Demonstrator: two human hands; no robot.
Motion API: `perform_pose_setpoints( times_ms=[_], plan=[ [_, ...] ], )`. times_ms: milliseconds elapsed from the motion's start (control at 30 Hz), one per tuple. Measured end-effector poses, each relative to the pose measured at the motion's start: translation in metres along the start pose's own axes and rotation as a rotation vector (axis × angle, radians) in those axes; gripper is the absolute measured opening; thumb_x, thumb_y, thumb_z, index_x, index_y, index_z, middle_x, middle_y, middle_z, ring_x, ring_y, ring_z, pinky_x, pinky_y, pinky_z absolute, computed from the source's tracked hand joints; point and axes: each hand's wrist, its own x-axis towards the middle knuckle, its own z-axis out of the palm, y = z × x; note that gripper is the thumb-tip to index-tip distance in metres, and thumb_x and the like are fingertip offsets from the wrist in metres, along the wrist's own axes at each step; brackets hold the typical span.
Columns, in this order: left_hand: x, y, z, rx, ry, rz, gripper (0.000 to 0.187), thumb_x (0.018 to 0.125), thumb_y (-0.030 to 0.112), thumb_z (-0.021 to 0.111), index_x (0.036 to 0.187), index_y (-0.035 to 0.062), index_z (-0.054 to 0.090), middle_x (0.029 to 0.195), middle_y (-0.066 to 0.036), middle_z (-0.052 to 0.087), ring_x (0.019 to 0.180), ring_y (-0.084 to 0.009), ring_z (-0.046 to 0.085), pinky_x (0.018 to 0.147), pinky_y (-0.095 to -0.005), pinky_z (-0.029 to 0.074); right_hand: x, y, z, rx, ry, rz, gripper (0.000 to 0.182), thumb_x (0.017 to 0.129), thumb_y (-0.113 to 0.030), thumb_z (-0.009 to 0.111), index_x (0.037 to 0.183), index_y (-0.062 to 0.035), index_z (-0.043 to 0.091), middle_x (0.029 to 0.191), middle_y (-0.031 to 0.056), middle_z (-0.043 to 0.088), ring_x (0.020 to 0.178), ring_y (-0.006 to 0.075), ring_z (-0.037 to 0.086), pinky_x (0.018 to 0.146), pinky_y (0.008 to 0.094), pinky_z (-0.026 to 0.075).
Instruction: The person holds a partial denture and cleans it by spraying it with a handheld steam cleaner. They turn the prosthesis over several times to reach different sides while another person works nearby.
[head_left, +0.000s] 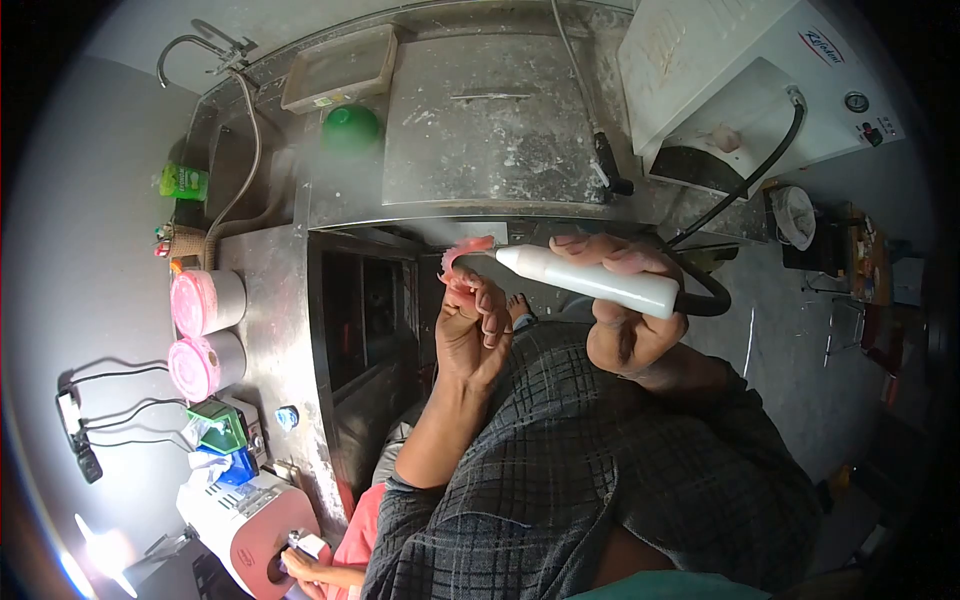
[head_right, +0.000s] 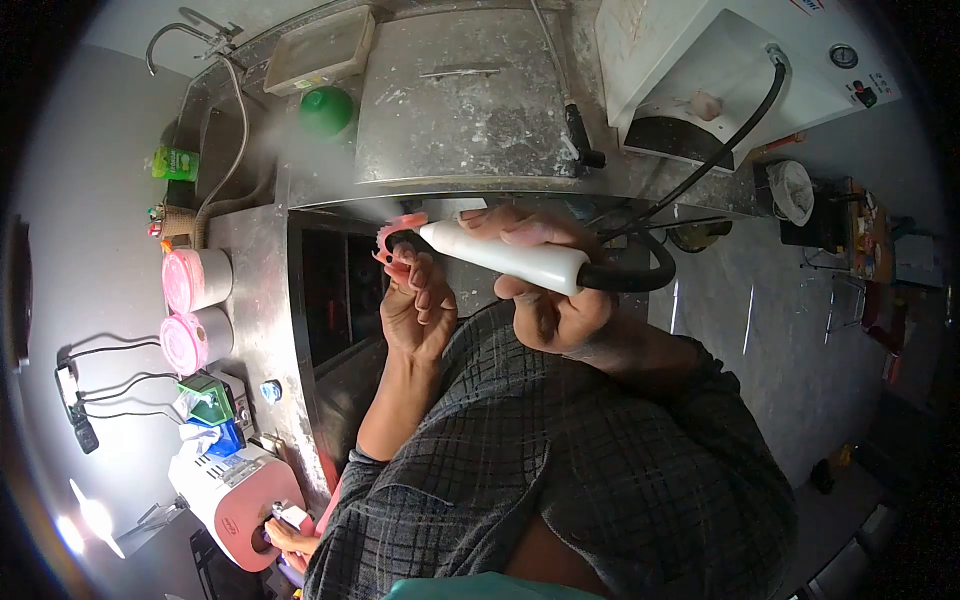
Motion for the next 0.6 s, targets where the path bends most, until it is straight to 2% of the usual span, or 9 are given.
perform_pose_setpoints(
  times_ms=[67, 133, 333, 367, 400, 433, 500, 533, 600],
  plan=[
    [0.000, -0.002, -0.003, 0.034, 0.002, 0.000, 0.022, 0.084, 0.003, 0.066, 0.102, 0.0052, 0.053, 0.078, -0.007, 0.057, 0.057, -0.0137, 0.057, 0.040, -0.0195, 0.045, 0.001, -0.001, 0.000, 0.000, -0.001, -0.001, 0.032, 0.096, -0.019, 0.054, 0.108, 0.0069, 0.041, 0.098, 0.0297, 0.060, 0.092, 0.0371, 0.065, 0.084, 0.0482, 0.054],
    [0.000, -0.005, -0.005, 0.082, -0.089, -0.021, 0.018, 0.088, 0.004, 0.062, 0.103, 0.0068, 0.052, 0.081, -0.008, 0.055, 0.059, -0.0142, 0.055, 0.041, -0.0188, 0.046, 0.001, -0.003, 0.000, -0.001, 0.000, 0.000, 0.032, 0.096, -0.019, 0.055, 0.109, 0.0067, 0.041, 0.098, 0.0298, 0.060, 0.092, 0.0370, 0.065, 0.085, 0.0483, 0.054],
    [-0.002, -0.009, 0.001, 0.094, -0.016, -0.027, 0.017, 0.090, 0.009, 0.062, 0.103, 0.0075, 0.052, 0.082, -0.007, 0.055, 0.058, -0.0134, 0.055, 0.041, -0.0199, 0.046, -0.002, -0.002, -0.004, 0.006, -0.006, -0.016, 0.031, 0.096, -0.018, 0.054, 0.109, 0.0062, 0.040, 0.099, 0.0288, 0.059, 0.094, 0.0377, 0.065, 0.084, 0.0486, 0.054],
    [-0.003, -0.009, 0.002, 0.093, -0.016, -0.027, 0.017, 0.090, 0.009, 0.062, 0.103, 0.0075, 0.052, 0.082, -0.007, 0.055, 0.058, -0.0134, 0.055, 0.041, -0.0199, 0.046, -0.003, 0.001, -0.004, 0.043, -0.002, -0.030, 0.028, 0.094, -0.009, 0.053, 0.114, 0.0069, 0.042, 0.104, 0.0281, 0.058, 0.100, 0.0381, 0.063, 0.087, 0.0489, 0.053],
    [-0.003, -0.010, 0.004, 0.153, 0.039, -0.011, 0.017, 0.092, 0.016, 0.060, 0.102, 0.0056, 0.051, 0.081, -0.008, 0.055, 0.056, -0.0144, 0.054, 0.042, -0.0213, 0.046, -0.004, 0.002, -0.005, 0.078, 0.002, -0.044, 0.029, 0.092, -0.001, 0.052, 0.118, 0.0075, 0.043, 0.109, 0.0273, 0.057, 0.106, 0.0385, 0.061, 0.089, 0.0491, 0.052],
    [-0.003, -0.010, 0.005, 0.213, 0.095, 0.006, 0.022, 0.094, 0.024, 0.057, 0.101, 0.0037, 0.051, 0.081, -0.009, 0.056, 0.054, -0.0154, 0.054, 0.042, -0.0228, 0.045, -0.005, 0.001, -0.005, 0.077, 0.002, -0.043, 0.029, 0.092, -0.001, 0.052, 0.118, 0.0075, 0.043, 0.109, 0.0273, 0.057, 0.106, 0.0385, 0.061, 0.089, 0.0491, 0.052],
    [-0.003, -0.013, 0.008, 0.271, 0.108, 0.026, 0.023, 0.096, 0.025, 0.054, 0.101, 0.0033, 0.051, 0.081, -0.009, 0.056, 0.054, -0.0162, 0.053, 0.043, -0.0243, 0.045, -0.007, -0.003, -0.006, -0.005, -0.002, 0.055, 0.029, 0.093, -0.004, 0.053, 0.118, 0.0088, 0.043, 0.110, 0.0257, 0.057, 0.106, 0.0366, 0.062, 0.080, 0.0396, 0.058],
    [-0.003, -0.014, 0.010, 0.330, 0.120, 0.047, 0.024, 0.097, 0.027, 0.051, 0.101, 0.0029, 0.051, 0.081, -0.009, 0.055, 0.054, -0.0170, 0.053, 0.044, -0.0258, 0.046, -0.008, -0.001, -0.007, -0.007, -0.001, 0.055, 0.029, 0.093, -0.004, 0.053, 0.118, 0.0088, 0.043, 0.110, 0.0257, 0.057, 0.106, 0.0366, 0.062, 0.080, 0.0396, 0.058],
    [-0.002, -0.015, 0.013, 0.369, 0.103, 0.068, 0.024, 0.098, 0.026, 0.049, 0.100, 0.0025, 0.050, 0.081, -0.010, 0.056, 0.055, -0.0177, 0.054, 0.044, -0.0268, 0.047, -0.011, 0.003, -0.009, -0.093, -0.020, 0.020, 0.030, 0.095, -0.008, 0.053, 0.117, 0.0096, 0.044, 0.109, 0.0255, 0.057, 0.106, 0.0357, 0.062, 0.071, 0.0307, 0.059]
  ],
)
